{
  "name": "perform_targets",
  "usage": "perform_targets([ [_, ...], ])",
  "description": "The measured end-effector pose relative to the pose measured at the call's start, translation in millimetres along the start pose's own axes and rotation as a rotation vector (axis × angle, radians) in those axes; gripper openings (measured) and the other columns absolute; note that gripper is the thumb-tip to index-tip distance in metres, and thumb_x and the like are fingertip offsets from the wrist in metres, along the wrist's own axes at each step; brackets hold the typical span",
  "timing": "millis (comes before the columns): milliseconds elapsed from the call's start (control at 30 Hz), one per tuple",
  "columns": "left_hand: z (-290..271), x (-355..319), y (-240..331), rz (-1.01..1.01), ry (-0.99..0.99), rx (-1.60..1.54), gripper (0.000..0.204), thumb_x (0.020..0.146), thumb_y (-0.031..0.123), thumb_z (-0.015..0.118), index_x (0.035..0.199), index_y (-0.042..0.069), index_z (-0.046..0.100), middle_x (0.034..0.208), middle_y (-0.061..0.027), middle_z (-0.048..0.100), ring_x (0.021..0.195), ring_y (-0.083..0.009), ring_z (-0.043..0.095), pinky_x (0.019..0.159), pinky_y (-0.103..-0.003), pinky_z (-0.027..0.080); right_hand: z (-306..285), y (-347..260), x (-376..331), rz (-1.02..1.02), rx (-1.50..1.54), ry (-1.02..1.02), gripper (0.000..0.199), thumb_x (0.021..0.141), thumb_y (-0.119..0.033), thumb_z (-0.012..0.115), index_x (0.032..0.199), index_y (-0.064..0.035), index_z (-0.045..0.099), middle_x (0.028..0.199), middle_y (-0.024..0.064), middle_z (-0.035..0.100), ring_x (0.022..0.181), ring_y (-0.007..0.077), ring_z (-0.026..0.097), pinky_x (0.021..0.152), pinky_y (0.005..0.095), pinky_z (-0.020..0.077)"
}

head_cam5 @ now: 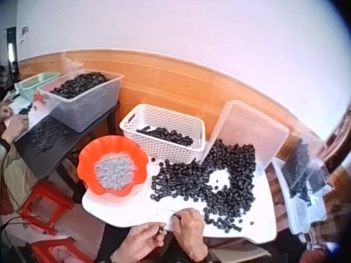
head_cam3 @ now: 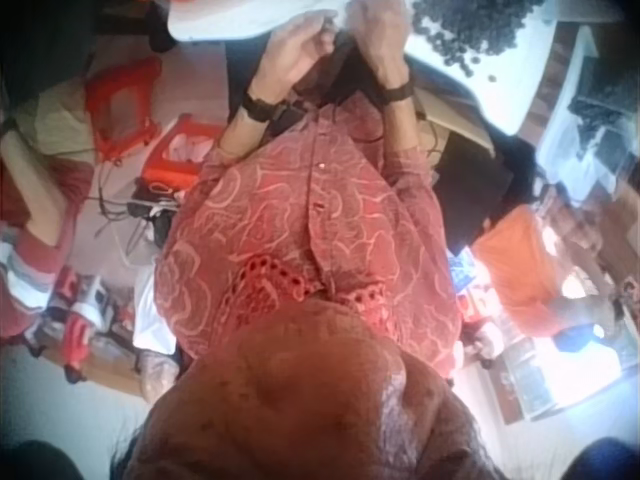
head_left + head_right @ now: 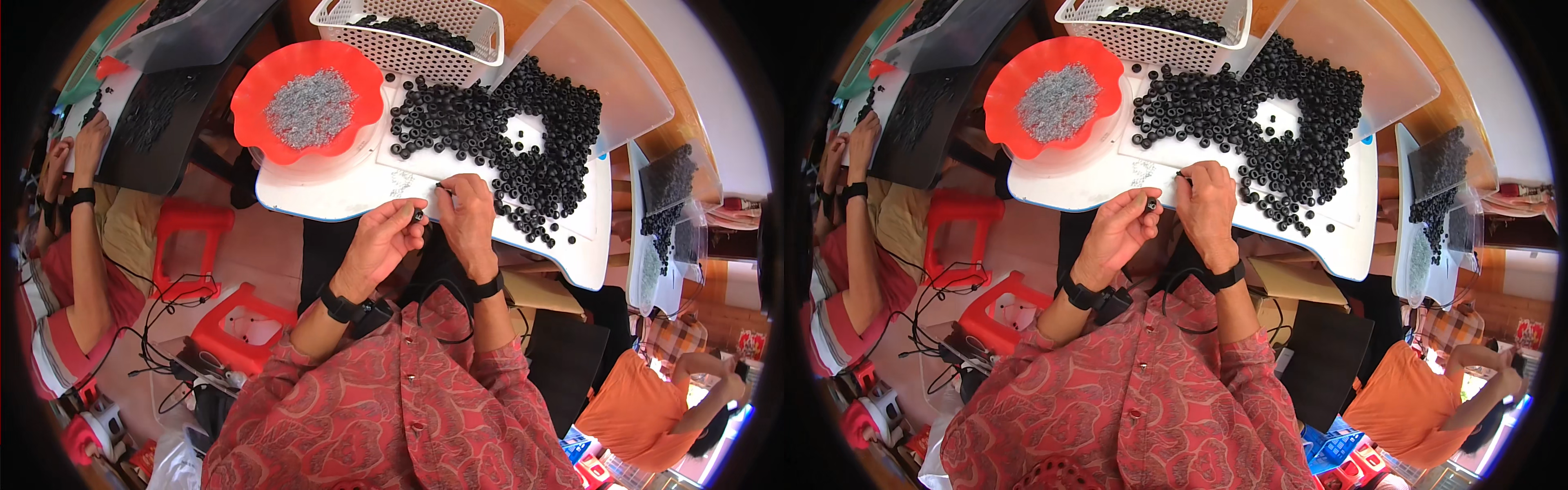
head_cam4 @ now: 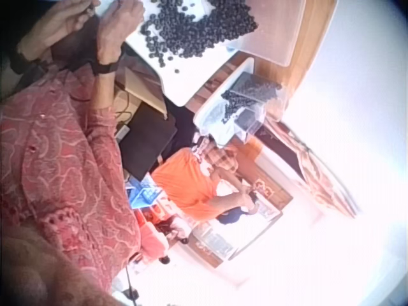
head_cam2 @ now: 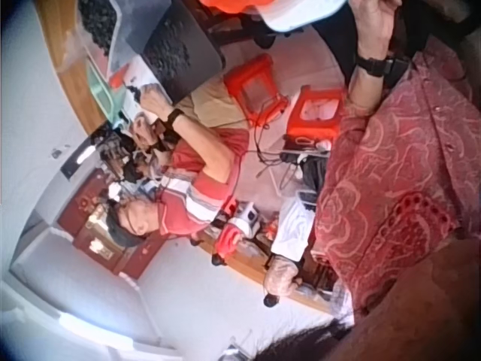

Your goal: Sorting and inspecting black rubber rings at a table with others.

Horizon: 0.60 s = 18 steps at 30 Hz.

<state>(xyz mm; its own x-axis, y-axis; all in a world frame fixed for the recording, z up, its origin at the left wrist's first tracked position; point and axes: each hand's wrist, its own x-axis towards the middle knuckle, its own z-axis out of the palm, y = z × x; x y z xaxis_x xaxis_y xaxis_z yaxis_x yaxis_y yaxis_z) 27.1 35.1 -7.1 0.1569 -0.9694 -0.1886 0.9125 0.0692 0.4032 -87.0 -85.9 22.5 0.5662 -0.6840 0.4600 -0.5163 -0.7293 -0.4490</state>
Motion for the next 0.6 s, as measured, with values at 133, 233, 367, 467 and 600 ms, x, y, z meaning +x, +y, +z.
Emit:
perform_targets([
  [133,2.5,-0.9,-0.3,0.031,0.028,0.025,0.030,0.100,0.015,0.054,0.122,-0.004,0.058,0.095,-0.0084,0.062,0.079,-0.0107,0.059,0.069,-0.024,0.051,-2.6,-4.2,-8.1,0.149,0.254,0.017,0.009,0.080,-0.004,0.070,0.088,-0.0001,0.066,0.081,0.0117,0.065,0.072,0.0256,0.064,0.067,0.0359,0.0501],
  [233,5.2,-1.0,-0.1,0.048,0.026,0.047,0.031,0.100,0.015,0.054,0.124,-0.004,0.057,0.094,-0.0081,0.062,0.079,-0.0110,0.059,0.069,-0.024,0.052,-12.1,-14.6,-15.8,0.252,0.371,-0.020,0.011,0.082,-0.005,0.071,0.089,0.0012,0.066,0.080,0.0126,0.067,0.066,0.0204,0.066,0.061,0.0305,0.0512],
  [367,5.5,-0.7,-1.8,0.052,-0.005,0.054,0.032,0.099,0.015,0.055,0.124,-0.005,0.057,0.093,-0.0080,0.062,0.079,-0.0111,0.059,0.069,-0.024,0.052,-22.0,-26.8,-22.6,0.256,0.419,-0.019,0.013,0.081,-0.002,0.072,0.093,0.0010,0.068,0.081,0.0109,0.068,0.065,0.0160,0.065,0.058,0.0274,0.0509],
  [467,7.3,0.0,-3.4,0.048,0.011,0.067,0.029,0.100,0.015,0.054,0.120,-0.004,0.060,0.089,-0.0056,0.062,0.076,-0.0097,0.061,0.068,-0.025,0.056,-25.6,-29.3,-23.9,0.210,0.408,0.003,0.012,0.082,0.001,0.071,0.093,0.0001,0.069,0.082,0.0097,0.068,0.065,0.0152,0.064,0.060,0.0267,0.0506],
  [600,8.4,-0.4,-4.3,0.057,0.015,0.085,0.029,0.100,0.015,0.054,0.120,-0.004,0.060,0.087,-0.0051,0.061,0.075,-0.0097,0.061,0.068,-0.025,0.056,-29.6,-32.8,-25.3,0.229,0.465,0.007,0.012,0.082,0.002,0.069,0.093,-0.0006,0.069,0.085,0.0087,0.068,0.069,0.0138,0.064,0.062,0.0255,0.0501],
])
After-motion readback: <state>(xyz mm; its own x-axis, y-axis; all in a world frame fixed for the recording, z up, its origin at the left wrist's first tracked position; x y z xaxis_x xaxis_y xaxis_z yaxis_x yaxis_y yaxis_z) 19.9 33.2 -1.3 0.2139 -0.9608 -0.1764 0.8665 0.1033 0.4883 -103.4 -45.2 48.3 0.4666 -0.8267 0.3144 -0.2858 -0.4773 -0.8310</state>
